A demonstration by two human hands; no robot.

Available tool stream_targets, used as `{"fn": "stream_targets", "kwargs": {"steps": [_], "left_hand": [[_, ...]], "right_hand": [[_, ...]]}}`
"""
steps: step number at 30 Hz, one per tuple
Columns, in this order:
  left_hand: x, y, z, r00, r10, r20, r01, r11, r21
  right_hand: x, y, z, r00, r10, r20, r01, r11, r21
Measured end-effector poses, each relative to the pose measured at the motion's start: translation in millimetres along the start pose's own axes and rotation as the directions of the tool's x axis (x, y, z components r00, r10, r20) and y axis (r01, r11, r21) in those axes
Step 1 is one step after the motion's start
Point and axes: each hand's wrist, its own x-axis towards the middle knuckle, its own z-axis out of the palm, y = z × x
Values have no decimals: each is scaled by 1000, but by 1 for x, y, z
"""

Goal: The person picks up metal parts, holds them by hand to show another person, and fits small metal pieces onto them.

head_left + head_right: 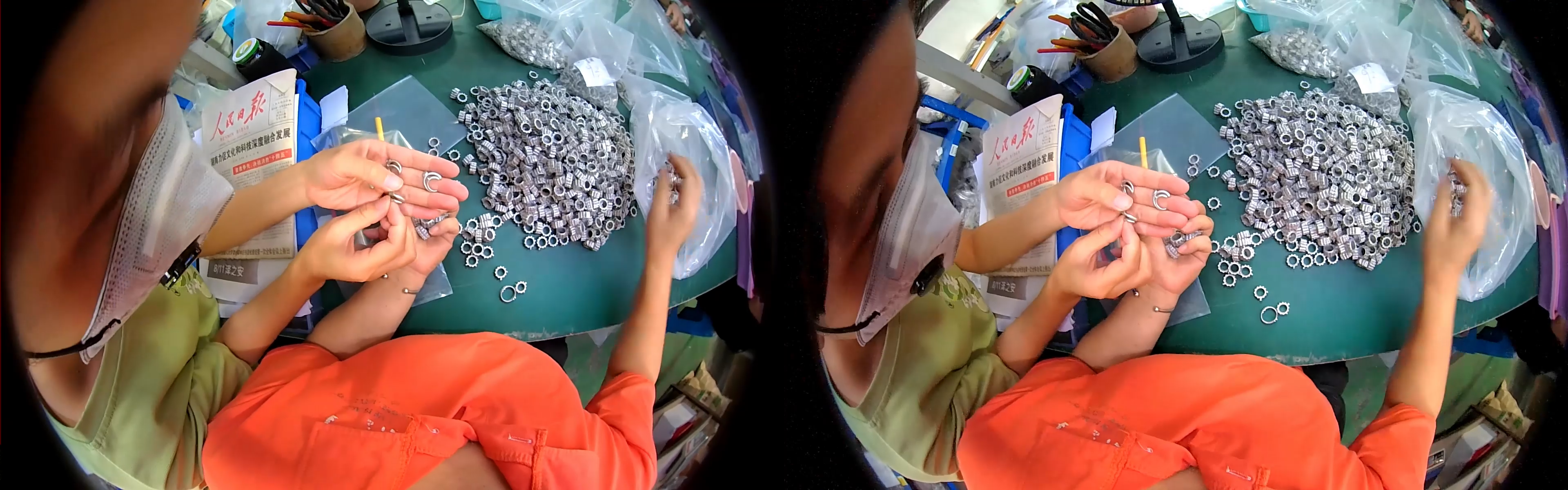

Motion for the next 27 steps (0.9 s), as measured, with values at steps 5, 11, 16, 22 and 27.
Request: {"fn": "stream_targets", "kwargs": {"steps": [5,11,16,22,27], "left_hand": [[-1,4,-8,998,61,0,-61,996,68],[-43,59,111,144,-987,-67,-129,48,-990],[-41,55,112,95,-992,-88,-134,75,-988],[-43,56,114,107,-986,-130,-144,114,-983],[-44,58,109,84,-986,-143,-119,132,-984]], "right_hand": [[-12,-132,13,942,-188,277,-25,787,617],[-9,-194,36,912,-300,281,-22,647,762],[-15,-202,44,886,-320,336,-53,650,758],[-19,-202,38,892,-409,192,150,669,728],[-33,-197,43,903,-397,162,125,606,786]]}}
